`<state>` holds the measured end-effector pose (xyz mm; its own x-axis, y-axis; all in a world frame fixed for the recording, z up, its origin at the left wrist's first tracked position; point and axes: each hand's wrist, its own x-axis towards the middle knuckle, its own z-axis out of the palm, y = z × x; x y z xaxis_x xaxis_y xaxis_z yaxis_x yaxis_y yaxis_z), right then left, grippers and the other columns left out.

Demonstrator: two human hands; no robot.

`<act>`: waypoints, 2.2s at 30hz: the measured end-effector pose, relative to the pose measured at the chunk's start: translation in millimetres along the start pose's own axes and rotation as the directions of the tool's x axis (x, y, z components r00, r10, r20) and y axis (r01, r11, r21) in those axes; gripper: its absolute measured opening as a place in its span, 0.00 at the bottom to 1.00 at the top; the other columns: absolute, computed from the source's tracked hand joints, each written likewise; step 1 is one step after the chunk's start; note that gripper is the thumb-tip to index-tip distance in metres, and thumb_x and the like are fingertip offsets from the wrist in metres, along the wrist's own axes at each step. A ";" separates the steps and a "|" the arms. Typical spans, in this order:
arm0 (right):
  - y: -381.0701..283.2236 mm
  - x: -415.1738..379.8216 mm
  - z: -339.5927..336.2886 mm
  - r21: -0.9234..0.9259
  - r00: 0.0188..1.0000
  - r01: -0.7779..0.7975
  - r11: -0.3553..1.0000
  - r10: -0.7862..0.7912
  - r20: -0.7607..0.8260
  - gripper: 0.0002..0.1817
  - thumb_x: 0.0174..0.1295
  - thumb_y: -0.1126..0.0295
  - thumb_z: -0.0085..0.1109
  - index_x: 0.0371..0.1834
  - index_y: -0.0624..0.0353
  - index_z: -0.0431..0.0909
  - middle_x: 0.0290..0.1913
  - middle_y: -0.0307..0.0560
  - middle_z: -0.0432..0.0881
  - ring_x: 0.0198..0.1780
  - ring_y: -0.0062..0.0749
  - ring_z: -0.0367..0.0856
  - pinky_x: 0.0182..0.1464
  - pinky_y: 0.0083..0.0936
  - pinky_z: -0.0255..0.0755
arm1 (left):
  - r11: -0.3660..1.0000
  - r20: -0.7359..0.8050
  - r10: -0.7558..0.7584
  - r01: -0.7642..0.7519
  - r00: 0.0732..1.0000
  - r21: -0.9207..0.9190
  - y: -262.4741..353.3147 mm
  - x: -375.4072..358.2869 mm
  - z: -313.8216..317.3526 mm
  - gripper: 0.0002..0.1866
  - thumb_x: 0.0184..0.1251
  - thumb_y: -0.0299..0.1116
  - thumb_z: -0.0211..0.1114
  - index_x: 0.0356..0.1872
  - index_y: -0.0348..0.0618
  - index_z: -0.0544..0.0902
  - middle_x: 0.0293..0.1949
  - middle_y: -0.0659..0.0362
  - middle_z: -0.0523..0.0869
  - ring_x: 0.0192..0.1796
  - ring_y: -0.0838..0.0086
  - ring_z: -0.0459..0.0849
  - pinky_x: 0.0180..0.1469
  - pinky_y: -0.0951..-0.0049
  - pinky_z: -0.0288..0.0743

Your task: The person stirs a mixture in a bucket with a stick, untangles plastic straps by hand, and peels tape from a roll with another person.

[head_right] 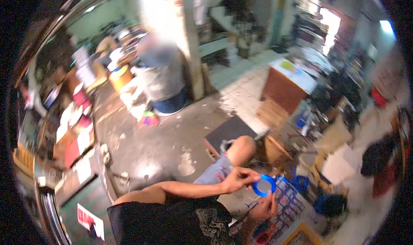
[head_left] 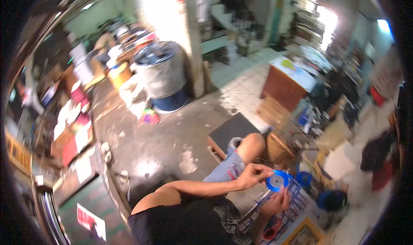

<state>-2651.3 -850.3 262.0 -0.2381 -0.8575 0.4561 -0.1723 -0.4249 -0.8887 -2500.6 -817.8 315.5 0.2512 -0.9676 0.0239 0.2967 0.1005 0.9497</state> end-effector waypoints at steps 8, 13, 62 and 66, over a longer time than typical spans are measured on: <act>-2.1 31.0 -19.4 0.011 0.878 0.212 0.977 -0.195 0.437 0.07 0.58 0.78 0.63 0.37 0.70 0.83 0.29 0.51 0.84 0.24 0.25 0.75 0.25 0.22 0.66 | 0.915 0.318 -0.034 -0.098 0.947 0.391 7.5 5.7 -47.3 0.11 0.64 0.34 0.65 0.43 0.38 0.85 0.27 0.62 0.85 0.23 0.83 0.77 0.25 0.78 0.70; -15.9 36.7 -30.6 0.051 0.779 0.001 0.999 -0.032 0.626 0.07 0.55 0.81 0.63 0.35 0.74 0.82 0.27 0.48 0.82 0.28 0.25 0.77 0.41 0.26 0.77 | 0.944 0.496 -0.078 -0.097 0.865 0.317 38.5 5.2 -51.1 0.11 0.61 0.32 0.67 0.43 0.37 0.85 0.28 0.60 0.86 0.22 0.81 0.77 0.24 0.77 0.70; -59.8 45.8 -19.0 -0.014 0.816 0.084 0.996 -0.061 0.574 0.10 0.54 0.82 0.65 0.40 0.70 0.83 0.32 0.49 0.85 0.32 0.24 0.80 0.35 0.20 0.73 | 0.909 0.474 -0.180 -0.038 0.862 0.415 55.3 19.2 -45.7 0.16 0.55 0.26 0.70 0.46 0.35 0.83 0.34 0.55 0.86 0.31 0.77 0.80 0.35 0.74 0.75; -40.4 46.9 -13.1 0.169 0.830 0.021 0.985 -0.111 0.547 0.11 0.50 0.84 0.67 0.39 0.69 0.83 0.36 0.50 0.86 0.34 0.22 0.81 0.36 0.17 0.74 | 0.811 0.495 -0.026 -0.272 0.868 0.518 60.6 24.6 -23.9 0.14 0.56 0.26 0.70 0.45 0.36 0.84 0.27 0.60 0.86 0.24 0.83 0.76 0.26 0.77 0.71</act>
<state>-2668.1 -869.5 320.0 0.3442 -0.8231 0.4517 -0.0133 -0.4854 -0.8742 -2454.4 -829.9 366.2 -0.2456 -0.9575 0.1510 -0.3052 0.2243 0.9255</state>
